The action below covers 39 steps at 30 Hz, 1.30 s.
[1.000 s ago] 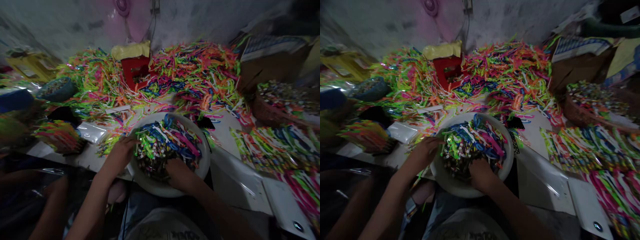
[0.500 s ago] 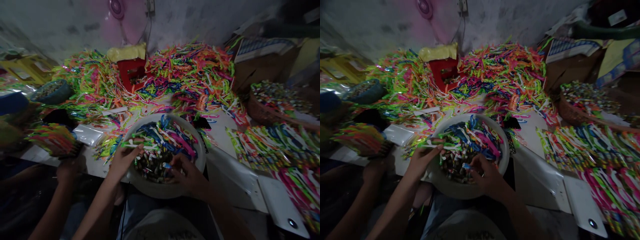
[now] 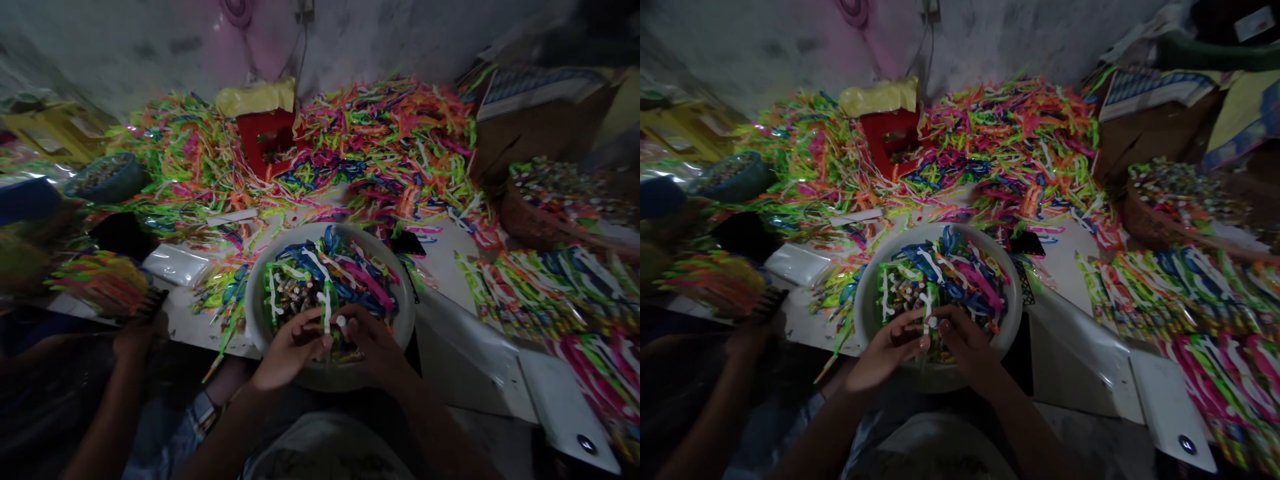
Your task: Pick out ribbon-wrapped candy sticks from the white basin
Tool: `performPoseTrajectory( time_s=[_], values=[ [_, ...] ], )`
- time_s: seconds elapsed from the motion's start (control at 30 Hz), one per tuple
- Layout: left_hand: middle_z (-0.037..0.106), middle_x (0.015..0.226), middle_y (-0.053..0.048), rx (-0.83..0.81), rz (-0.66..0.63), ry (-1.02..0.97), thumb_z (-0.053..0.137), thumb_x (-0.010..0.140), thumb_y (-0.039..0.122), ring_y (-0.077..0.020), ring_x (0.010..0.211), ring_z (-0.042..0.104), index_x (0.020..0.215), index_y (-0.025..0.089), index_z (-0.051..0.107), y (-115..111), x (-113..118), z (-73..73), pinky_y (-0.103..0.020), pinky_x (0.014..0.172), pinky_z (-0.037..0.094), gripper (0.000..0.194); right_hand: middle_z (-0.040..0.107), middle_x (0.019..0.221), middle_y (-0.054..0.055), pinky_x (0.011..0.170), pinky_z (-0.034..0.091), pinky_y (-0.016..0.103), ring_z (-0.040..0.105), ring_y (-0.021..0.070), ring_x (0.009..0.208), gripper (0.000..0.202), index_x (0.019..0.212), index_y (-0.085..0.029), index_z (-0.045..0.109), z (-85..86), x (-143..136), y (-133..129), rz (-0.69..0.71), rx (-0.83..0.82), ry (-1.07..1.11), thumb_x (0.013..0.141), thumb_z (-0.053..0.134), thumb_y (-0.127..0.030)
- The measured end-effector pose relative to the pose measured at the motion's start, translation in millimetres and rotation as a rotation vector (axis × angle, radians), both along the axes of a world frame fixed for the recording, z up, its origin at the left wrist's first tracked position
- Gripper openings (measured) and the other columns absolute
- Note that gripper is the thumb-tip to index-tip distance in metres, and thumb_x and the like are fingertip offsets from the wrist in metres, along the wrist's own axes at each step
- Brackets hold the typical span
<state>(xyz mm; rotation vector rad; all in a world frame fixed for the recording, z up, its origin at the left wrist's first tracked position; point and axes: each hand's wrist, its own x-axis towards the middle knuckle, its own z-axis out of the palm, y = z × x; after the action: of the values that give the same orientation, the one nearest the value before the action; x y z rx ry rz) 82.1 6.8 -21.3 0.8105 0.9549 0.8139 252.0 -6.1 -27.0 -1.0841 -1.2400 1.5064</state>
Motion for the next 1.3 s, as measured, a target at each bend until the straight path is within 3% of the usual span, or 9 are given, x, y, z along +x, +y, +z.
performPoseTrajectory(
  time_s=[0.17, 0.27, 0.4, 0.57, 0.77, 0.93, 1.0, 1.2, 1.3],
  values=[
    [0.069, 0.1, -0.006, 0.159, 0.082, 0.144, 0.07, 0.071, 0.034, -0.018, 0.094, 0.06, 0.108, 0.018, 0.064, 1.2, -2.3, -3.7, -0.026, 0.083, 0.045, 0.041, 0.046, 0.065, -0.001, 0.055, 0.032, 0.021, 0.041, 0.0109, 0.06, 0.041, 0.087, -0.018, 0.056, -9.6, 1.4, -0.1, -0.11, 0.016, 0.038, 0.08, 0.054, -0.059],
    [0.064, 0.113, -0.006, 0.318, -0.004, 0.314, 0.063, 0.077, 0.034, -0.0204, 0.107, 0.056, 0.114, 0.021, 0.063, 0.0, -8.5, 0.0, -0.03, 0.093, 0.041, 0.039, 0.05, 0.068, -0.001, 0.06, 0.035, 0.021, 0.043, 0.0111, 0.064, 0.033, 0.086, -0.02, 0.057, -15.1, 10.1, -0.5, -0.223, 0.017, 0.159, 0.078, 0.062, -0.051],
    [0.066, 0.098, -0.003, 0.452, -0.045, 0.527, 0.066, 0.074, 0.029, -0.018, 0.095, 0.06, 0.119, 0.024, 0.059, 1.0, -18.2, 10.7, -0.03, 0.09, 0.043, 0.046, 0.052, 0.073, -0.003, 0.057, 0.035, 0.018, 0.043, 0.0083, 0.063, 0.026, 0.089, -0.024, 0.059, -16.7, 23.6, -0.1, -0.321, 0.021, 0.287, 0.074, 0.071, -0.042],
    [0.065, 0.077, 0.001, 0.294, 0.092, 0.359, 0.076, 0.064, 0.027, -0.0127, 0.058, 0.06, 0.12, 0.022, 0.047, 7.9, -25.9, 20.1, -0.025, 0.06, 0.049, 0.064, 0.06, 0.082, -0.001, 0.063, 0.042, 0.019, 0.051, 0.0099, 0.071, 0.032, 0.083, -0.022, 0.061, -18.8, 21.6, -2.3, -0.37, -0.034, 0.257, 0.063, 0.079, -0.039],
    [0.065, 0.075, 0.0, 0.282, 0.11, 0.375, 0.078, 0.06, 0.024, -0.0131, 0.06, 0.06, 0.1, 0.021, 0.065, 8.6, -30.5, 23.0, -0.022, 0.059, 0.047, 0.041, 0.064, 0.087, 0.002, 0.059, 0.045, 0.023, 0.052, 0.0109, 0.064, 0.032, 0.085, -0.02, 0.06, -21.1, 9.2, -3.7, -0.327, -0.127, 0.18, 0.068, 0.074, -0.044],
    [0.068, 0.099, -0.005, 0.451, -0.167, 0.534, 0.064, 0.075, 0.026, -0.0223, 0.094, 0.06, 0.108, 0.027, 0.067, 5.1, -28.4, 21.6, -0.03, 0.084, 0.044, 0.034, 0.063, 0.084, 0.003, 0.076, 0.047, 0.029, 0.058, 0.016, 0.08, 0.03, 0.091, -0.022, 0.059, -15.0, 8.4, -3.2, -0.257, 0.007, 0.102, 0.075, 0.068, -0.046],
    [0.068, 0.103, -0.005, 0.465, -0.199, 0.561, 0.061, 0.077, 0.026, -0.023, 0.096, 0.059, 0.11, 0.027, 0.066, 6.9, -27.5, 18.1, -0.032, 0.086, 0.043, 0.033, 0.063, 0.089, 0.004, 0.078, 0.045, 0.028, 0.057, 0.0161, 0.086, 0.027, 0.092, -0.022, 0.059, -11.8, 7.5, -4.4, -0.238, 0.056, 0.089, 0.077, 0.066, -0.044],
    [0.065, 0.091, -0.004, 0.322, 0.042, 0.395, 0.07, 0.07, 0.026, -0.0172, 0.085, 0.058, 0.093, 0.019, 0.067, 17.1, -24.3, 0.7, -0.025, 0.076, 0.044, 0.024, 0.06, 0.083, 0.002, 0.071, 0.044, 0.027, 0.056, 0.014, 0.075, 0.024, 0.096, -0.023, 0.053, -8.8, 5.0, -8.7, -0.224, 0.086, 0.098, 0.081, 0.063, -0.039],
    [0.062, 0.087, -0.001, 0.225, 0.133, 0.228, 0.074, 0.066, 0.024, -0.0128, 0.079, 0.056, 0.094, 0.019, 0.063, 18.9, -21.3, -7.2, -0.021, 0.069, 0.043, 0.031, 0.057, 0.082, 0.002, 0.069, 0.044, 0.026, 0.054, 0.0131, 0.072, 0.027, 0.097, -0.022, 0.052, -11.6, 5.3, -7.9, -0.198, 0.065, 0.014, 0.082, 0.061, -0.042]
  ],
)
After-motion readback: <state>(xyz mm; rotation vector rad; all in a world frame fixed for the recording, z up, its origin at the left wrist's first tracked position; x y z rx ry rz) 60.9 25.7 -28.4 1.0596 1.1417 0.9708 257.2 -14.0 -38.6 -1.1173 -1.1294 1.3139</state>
